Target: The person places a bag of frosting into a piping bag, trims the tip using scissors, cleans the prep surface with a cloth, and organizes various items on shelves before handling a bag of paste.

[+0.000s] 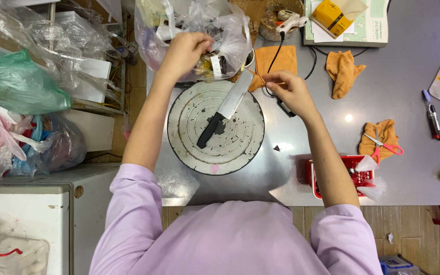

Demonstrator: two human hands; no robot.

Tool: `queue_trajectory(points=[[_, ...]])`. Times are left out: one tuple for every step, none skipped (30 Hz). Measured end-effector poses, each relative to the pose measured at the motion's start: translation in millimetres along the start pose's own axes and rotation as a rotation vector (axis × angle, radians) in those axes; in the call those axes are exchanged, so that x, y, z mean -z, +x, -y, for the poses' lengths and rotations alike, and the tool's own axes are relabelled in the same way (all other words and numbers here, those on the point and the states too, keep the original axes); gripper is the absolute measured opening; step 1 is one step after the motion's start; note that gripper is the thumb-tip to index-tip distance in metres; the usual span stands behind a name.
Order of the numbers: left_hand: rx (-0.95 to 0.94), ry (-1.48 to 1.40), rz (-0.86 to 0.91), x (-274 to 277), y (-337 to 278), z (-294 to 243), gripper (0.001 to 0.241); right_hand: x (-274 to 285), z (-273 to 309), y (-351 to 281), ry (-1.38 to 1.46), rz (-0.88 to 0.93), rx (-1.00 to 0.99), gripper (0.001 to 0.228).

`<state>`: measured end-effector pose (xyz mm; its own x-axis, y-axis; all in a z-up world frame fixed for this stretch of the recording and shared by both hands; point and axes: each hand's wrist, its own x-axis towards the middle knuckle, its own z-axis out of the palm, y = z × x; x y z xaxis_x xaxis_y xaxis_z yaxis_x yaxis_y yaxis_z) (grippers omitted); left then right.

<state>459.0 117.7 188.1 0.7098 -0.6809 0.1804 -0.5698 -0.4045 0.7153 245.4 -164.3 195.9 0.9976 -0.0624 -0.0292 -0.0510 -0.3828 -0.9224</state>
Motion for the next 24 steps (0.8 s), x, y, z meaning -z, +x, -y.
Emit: queue_trajectory(points=[[-0.031, 0.238, -0.025, -3, -4, 2, 0.021, 0, -4, -2, 0.026, -0.002, -0.003, 0.023], [-0.02, 0.405, 0.004, -6, -9, 5, 0.027, 0, -8, -3, 0.052, -0.004, -0.004, 0.023], [-0.009, 0.571, 0.034, -10, -14, 10, 0.036, -1, -12, -4, 0.063, 0.004, -0.003, 0.023], [0.005, 0.738, 0.066, -13, -21, 17, 0.046, -3, -15, -6, 0.075, 0.014, -0.003, 0.024], [-0.047, 0.742, 0.028, -17, -26, 26, 0.065, -6, -18, -7, 0.087, 0.025, -0.004, 0.024], [-0.104, 0.746, -0.013, -20, -29, 36, 0.086, -7, -20, -7, 0.071, 0.026, -0.011, 0.024], [-0.161, 0.749, -0.054, -22, -31, 47, 0.106, -7, -22, -6, 0.056, 0.028, -0.018, 0.023], [-0.207, 0.798, -0.081, -23, -36, 58, 0.079, -10, -24, -6, 0.044, 0.031, -0.026, 0.023], [-0.254, 0.847, -0.108, -25, -41, 69, 0.051, -11, -25, -5, 0.042, 0.036, -0.026, 0.023], [-0.304, 0.893, -0.133, -26, -46, 78, 0.026, -14, -27, -6, 0.04, 0.04, -0.027, 0.023], [-0.319, 0.849, -0.174, -25, -51, 86, 0.017, -15, -29, -5, 0.038, 0.044, -0.029, 0.023], [-0.345, 0.801, -0.215, -23, -48, 90, 0.011, -15, -29, -5, 0.029, 0.041, -0.029, 0.024], [-0.369, 0.753, -0.256, -19, -45, 91, 0.012, -13, -28, -3, 0.021, 0.038, -0.029, 0.024], [-0.292, 0.707, -0.252, -15, -43, 89, 0.013, -13, -28, -3, 0.013, 0.029, -0.038, 0.025], [-0.214, 0.661, -0.247, -9, -43, 85, 0.014, -12, -27, -2, 0.016, 0.04, -0.021, 0.025], [-0.136, 0.611, -0.24, -6, -43, 75, 0.015, -10, -26, -5, 0.016, 0.051, -0.007, 0.026], [-0.078, 0.642, -0.187, -1, -43, 63, 0.02, -9, -25, -10, 0.017, 0.062, 0.006, 0.026], [-0.021, 0.674, -0.138, 4, -40, 48, 0.025, -4, -21, -16, -0.018, 0.075, -0.002, 0.027], [0.034, 0.706, -0.089, 5, -37, 30, 0.03, 1, -17, -24, -0.054, 0.089, -0.011, 0.027], [-0.004, 0.725, -0.1, 4, -37, 11, 0.027, 8, -14, -35, -0.087, 0.105, -0.021, 0.028], [-0.042, 0.743, -0.112, 2, -38, -10, 0.026, 20, -10, -50, -0.152, 0.091, 0.002, 0.029], [-0.079, 0.763, -0.122, -1, -39, -31, 0.027, 32, -6, -68, -0.214, 0.08, 0.025, 0.029], [-0.154, 0.708, -0.179, -8, -38, -51, 0.027, 44, -3, -88, -0.276, 0.068, 0.046, 0.03], [-0.229, 0.655, -0.235, -20, -36, -71, 0.029, 58, -3, -111, -0.293, 0.008, 0.076, 0.029]])
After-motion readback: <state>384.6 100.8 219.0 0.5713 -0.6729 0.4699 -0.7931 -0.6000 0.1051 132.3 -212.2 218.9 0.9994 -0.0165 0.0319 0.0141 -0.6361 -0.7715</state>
